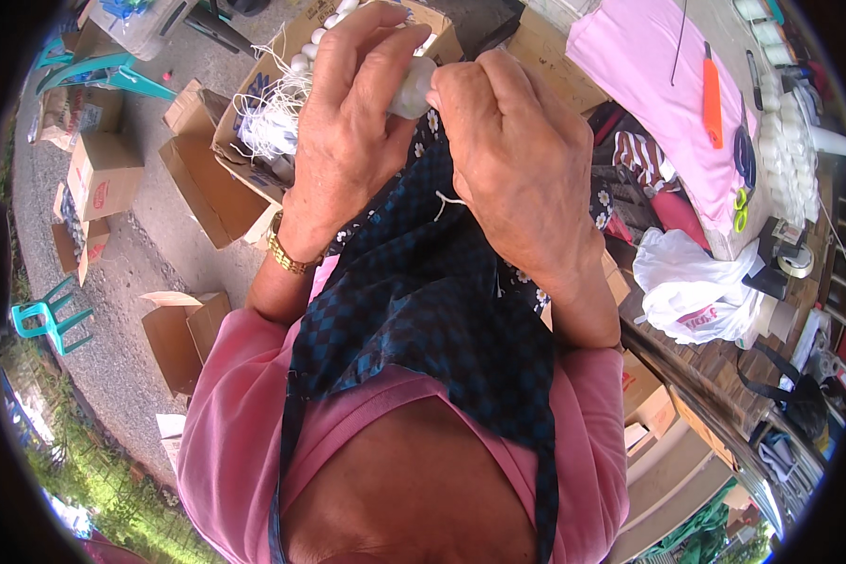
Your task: The person inserts wicks into small cylindrical candle bodies, trims the wicks with scissors, and places the finished candles into a cardboard box. The person repeats this process for multiple candles.
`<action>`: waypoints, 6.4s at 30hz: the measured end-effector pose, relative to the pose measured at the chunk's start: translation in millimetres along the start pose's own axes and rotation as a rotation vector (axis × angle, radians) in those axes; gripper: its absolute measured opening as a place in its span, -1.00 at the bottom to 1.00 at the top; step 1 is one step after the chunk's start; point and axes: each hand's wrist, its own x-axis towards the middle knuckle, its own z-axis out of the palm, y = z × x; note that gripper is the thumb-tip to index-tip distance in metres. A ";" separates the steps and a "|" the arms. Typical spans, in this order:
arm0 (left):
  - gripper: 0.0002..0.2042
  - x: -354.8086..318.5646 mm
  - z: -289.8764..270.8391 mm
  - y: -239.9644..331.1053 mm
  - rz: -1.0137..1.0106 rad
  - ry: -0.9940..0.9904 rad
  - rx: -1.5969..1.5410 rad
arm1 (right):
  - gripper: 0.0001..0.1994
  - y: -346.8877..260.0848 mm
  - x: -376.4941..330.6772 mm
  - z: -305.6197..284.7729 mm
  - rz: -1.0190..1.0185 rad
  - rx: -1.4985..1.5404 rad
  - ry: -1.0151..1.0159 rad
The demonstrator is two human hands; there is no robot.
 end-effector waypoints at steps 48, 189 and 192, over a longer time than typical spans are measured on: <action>-0.50 0.6 -2.5 2.6 -0.049 -0.329 -0.156 | -0.91 20.8 -33.7 0.3 0.432 0.469 0.103; -0.89 -24.3 18.9 22.3 -0.037 -0.164 -0.005 | -0.84 10.7 -55.2 17.2 0.276 0.195 0.154; -0.93 -24.8 21.7 18.7 -0.140 -0.249 -0.120 | -0.84 12.5 -58.7 21.3 0.278 0.210 0.210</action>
